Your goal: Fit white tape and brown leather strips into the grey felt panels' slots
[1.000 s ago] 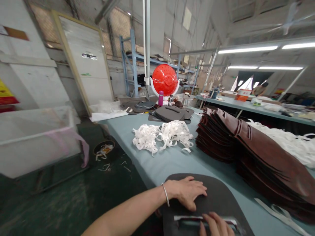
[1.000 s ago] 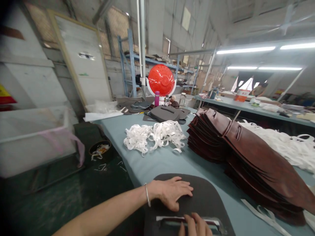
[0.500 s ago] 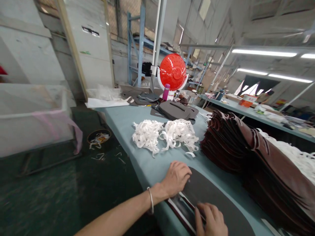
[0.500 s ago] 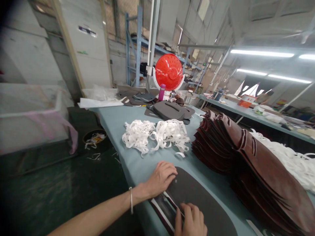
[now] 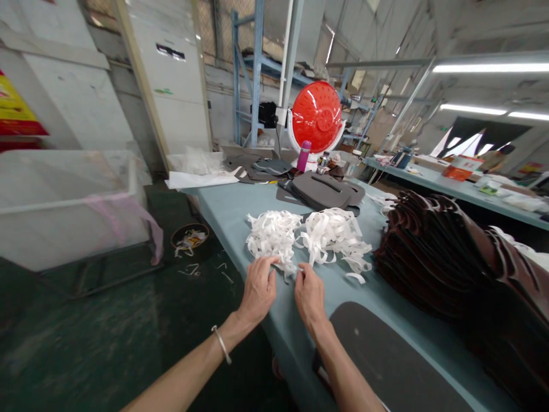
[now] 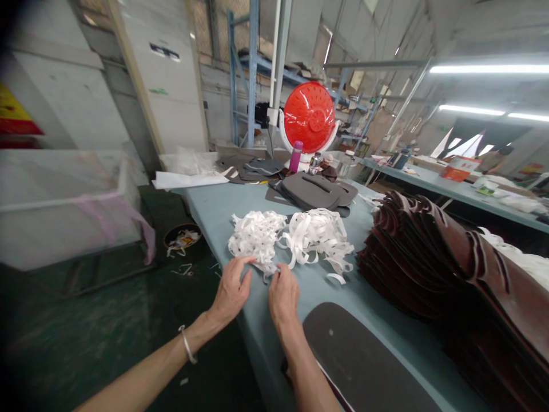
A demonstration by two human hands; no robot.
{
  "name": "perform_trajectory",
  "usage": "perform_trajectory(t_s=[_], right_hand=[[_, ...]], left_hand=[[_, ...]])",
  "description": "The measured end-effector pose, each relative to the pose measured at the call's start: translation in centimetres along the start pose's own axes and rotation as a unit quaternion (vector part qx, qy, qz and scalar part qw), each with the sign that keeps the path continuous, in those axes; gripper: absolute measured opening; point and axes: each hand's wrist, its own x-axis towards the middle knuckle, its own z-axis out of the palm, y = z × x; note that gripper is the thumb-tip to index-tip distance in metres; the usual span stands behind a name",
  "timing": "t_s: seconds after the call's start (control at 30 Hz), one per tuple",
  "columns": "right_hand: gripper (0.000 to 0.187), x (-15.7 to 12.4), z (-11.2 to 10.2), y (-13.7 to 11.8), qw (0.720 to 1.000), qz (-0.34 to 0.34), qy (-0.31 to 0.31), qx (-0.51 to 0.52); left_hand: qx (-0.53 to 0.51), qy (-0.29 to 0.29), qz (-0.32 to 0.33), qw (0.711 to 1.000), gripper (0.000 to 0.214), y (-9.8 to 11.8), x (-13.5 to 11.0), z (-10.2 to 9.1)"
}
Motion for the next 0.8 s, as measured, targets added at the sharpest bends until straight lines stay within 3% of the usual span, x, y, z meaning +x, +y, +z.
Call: perform_trajectory(t_s=[0.17,0.33,0.5,0.6,0.8], right_hand=[[0.033,0.6,-0.6,0.4,0.996,0.040,0.085,-0.011],[0.025,0.7,0.6,0.4,1.000,-0.004,0.003,0.012],[0.017,0.1,0.3,0.1,0.997,0.006,-0.037,0.074],[0.019,-2.6,-2.6,0.7,0.991,0.027,-0.054,0.119],[0.023,-10.2,-12.1,4.7,0.960,0.150,-0.084,0.220]], left_hand=[[0.005,-0.018,0.023,1.000,0.038,0.8,0.9,1.6],[0.030,-0.042,0.049,0.997,0.052,0.9,1.3,3.5],[0.114,-0.107,0.064,0.986,0.049,-0.7,1.4,3.2],[0.158,-0.094,0.038,0.982,0.040,-1.8,2.1,2.9],[0.160,-0.104,0.014,0.981,0.033,-3.2,3.9,2.8]])
